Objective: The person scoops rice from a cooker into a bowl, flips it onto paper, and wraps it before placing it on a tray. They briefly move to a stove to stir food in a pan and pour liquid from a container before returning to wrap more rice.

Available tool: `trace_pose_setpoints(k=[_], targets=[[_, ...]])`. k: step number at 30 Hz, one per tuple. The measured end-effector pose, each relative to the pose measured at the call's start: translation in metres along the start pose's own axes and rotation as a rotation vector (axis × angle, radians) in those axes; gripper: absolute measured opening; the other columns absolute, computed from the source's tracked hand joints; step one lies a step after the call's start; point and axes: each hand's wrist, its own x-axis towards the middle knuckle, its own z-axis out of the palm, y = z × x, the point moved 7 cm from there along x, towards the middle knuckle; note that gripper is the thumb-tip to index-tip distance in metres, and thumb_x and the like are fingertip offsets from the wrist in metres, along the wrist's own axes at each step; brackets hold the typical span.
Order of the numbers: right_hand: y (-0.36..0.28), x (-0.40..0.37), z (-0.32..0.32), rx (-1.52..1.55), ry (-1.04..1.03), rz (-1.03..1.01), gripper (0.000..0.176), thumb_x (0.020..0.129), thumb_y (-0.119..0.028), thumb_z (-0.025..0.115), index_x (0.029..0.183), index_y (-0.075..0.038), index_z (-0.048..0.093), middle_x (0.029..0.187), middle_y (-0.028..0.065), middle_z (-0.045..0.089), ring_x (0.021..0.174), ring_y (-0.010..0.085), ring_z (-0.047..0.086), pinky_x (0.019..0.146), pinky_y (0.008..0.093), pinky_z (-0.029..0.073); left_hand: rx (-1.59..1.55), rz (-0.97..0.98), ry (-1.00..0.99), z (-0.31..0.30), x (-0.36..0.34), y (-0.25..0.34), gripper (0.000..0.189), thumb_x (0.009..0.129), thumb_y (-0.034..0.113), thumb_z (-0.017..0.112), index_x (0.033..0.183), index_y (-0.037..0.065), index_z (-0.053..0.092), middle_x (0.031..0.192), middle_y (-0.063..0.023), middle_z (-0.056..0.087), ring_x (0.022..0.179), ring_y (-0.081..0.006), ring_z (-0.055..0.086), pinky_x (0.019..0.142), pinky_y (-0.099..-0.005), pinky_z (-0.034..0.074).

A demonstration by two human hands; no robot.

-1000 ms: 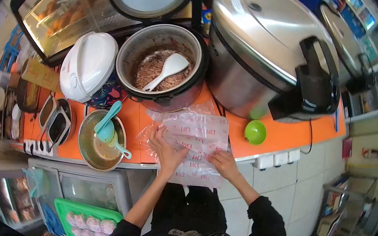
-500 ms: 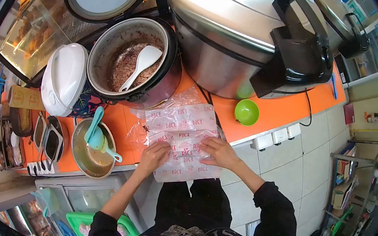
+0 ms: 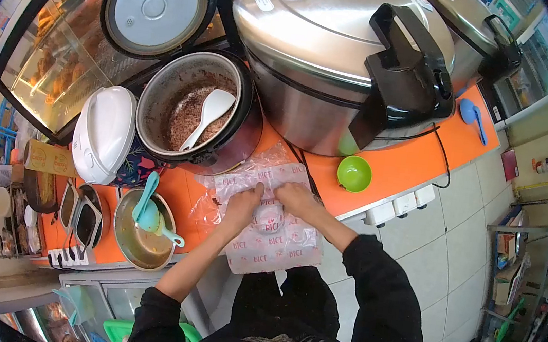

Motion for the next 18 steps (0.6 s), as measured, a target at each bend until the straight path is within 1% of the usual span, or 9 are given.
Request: trace_pose_setpoints(k=[1, 4, 7, 10, 11, 13, 15, 16, 18], targets=[[0.004, -0.005, 0.004, 0.032, -0.051, 0.062, 0.019, 0.069, -0.005, 0.063, 0.087, -0.004, 0.057, 0.090, 0.0146, 0.059, 0.083, 0.0329, 0.061, 0.074, 0.0425, 0.049, -0.040, -0.026, -0.101, 0.010, 0.000, -0.001, 0.022, 0.072, -0.001, 0.055, 0.094, -0.001, 0.053, 0.078, -0.0119, 0.059, 0.075, -0.0278, 0.061, 0.063, -0.0385, 0.050], [-0.006, -0.049, 0.014, 0.168, 0.246, 0.314, 0.022, 0.072, -0.006, 0.060, 0.093, -0.003, 0.059, 0.089, 0.0147, 0.059, 0.082, 0.0347, 0.060, 0.074, 0.0423, 0.048, -0.212, -0.138, 0.032, 0.005, -0.025, -0.011, 0.018, 0.073, 0.000, 0.053, 0.091, 0.001, 0.052, 0.071, -0.0117, 0.059, 0.064, -0.0298, 0.062, 0.056, -0.0397, 0.050], [-0.033, -0.077, 0.023, 0.316, 0.609, 0.303, 0.029, 0.078, -0.009, 0.057, 0.106, -0.002, 0.058, 0.085, 0.0170, 0.058, 0.085, 0.0372, 0.058, 0.075, 0.0433, 0.047, -0.192, -0.092, 0.232, 0.012, -0.060, 0.002, 0.014, 0.075, -0.001, 0.050, 0.089, 0.001, 0.050, 0.072, -0.0154, 0.059, 0.065, -0.0316, 0.062, 0.056, -0.0415, 0.050], [-0.043, -0.082, 0.023, 0.428, 0.619, 0.350, 0.040, 0.084, -0.016, 0.054, 0.121, -0.003, 0.050, 0.089, 0.0220, 0.053, 0.086, 0.0406, 0.056, 0.079, 0.0417, 0.047, -0.193, -0.221, 0.150, 0.017, -0.069, 0.011, 0.011, 0.076, 0.003, 0.052, 0.086, 0.003, 0.048, 0.074, -0.0173, 0.059, 0.065, -0.0325, 0.062, 0.055, -0.0397, 0.050], [-0.043, -0.078, 0.020, 0.501, 0.514, 0.453, 0.042, 0.084, -0.022, 0.054, 0.122, -0.003, 0.048, 0.094, 0.0240, 0.051, 0.089, 0.0418, 0.054, 0.079, 0.0428, 0.046, -0.196, -0.267, 0.099, 0.016, -0.070, 0.013, 0.011, 0.076, 0.003, 0.053, 0.086, 0.003, 0.048, 0.074, -0.0174, 0.059, 0.065, -0.0325, 0.062, 0.055, -0.0390, 0.050], [-0.047, -0.060, 0.010, 0.630, 0.300, 0.648, 0.049, 0.085, -0.032, 0.055, 0.122, -0.002, 0.044, 0.106, 0.0278, 0.046, 0.094, 0.0442, 0.052, 0.081, 0.0449, 0.045, -0.281, -0.272, 0.008, 0.016, -0.051, -0.001, 0.020, 0.076, 0.004, 0.053, 0.096, 0.004, 0.051, 0.078, -0.0184, 0.061, 0.066, -0.0337, 0.061, 0.060, -0.0403, 0.049], [-0.048, -0.045, 0.021, 0.545, 0.310, 0.734, 0.058, 0.081, -0.041, 0.059, 0.121, -0.003, 0.042, 0.113, 0.0280, 0.041, 0.099, 0.0419, 0.051, 0.083, 0.0450, 0.045, -0.433, -0.251, -0.006, 0.007, -0.029, -0.012, 0.024, 0.076, 0.004, 0.051, 0.100, 0.006, 0.053, 0.079, -0.0178, 0.062, 0.069, -0.0344, 0.061, 0.063, -0.0421, 0.048], [-0.047, -0.040, 0.026, 0.502, 0.319, 0.774, 0.063, 0.080, -0.046, 0.061, 0.121, -0.004, 0.041, 0.117, 0.0281, 0.039, 0.101, 0.0407, 0.050, 0.084, 0.0451, 0.044, -0.470, -0.117, 0.096, 0.022, -0.024, -0.020, 0.031, 0.072, 0.005, 0.058, 0.104, 0.009, 0.056, 0.080, -0.0158, 0.062, 0.074, -0.0344, 0.061, 0.066, -0.0433, 0.047], [-0.048, -0.045, 0.032, 0.560, 0.344, 0.620, 0.057, 0.079, -0.041, 0.063, 0.118, -0.005, 0.042, 0.114, 0.0222, 0.040, 0.107, 0.0336, 0.046, 0.088, 0.0438, 0.043, -0.451, -0.009, -0.062, 0.023, -0.025, -0.025, 0.035, 0.067, 0.004, 0.064, 0.101, 0.007, 0.056, 0.080, -0.0149, 0.062, 0.075, -0.0327, 0.060, 0.067, -0.0417, 0.047]])
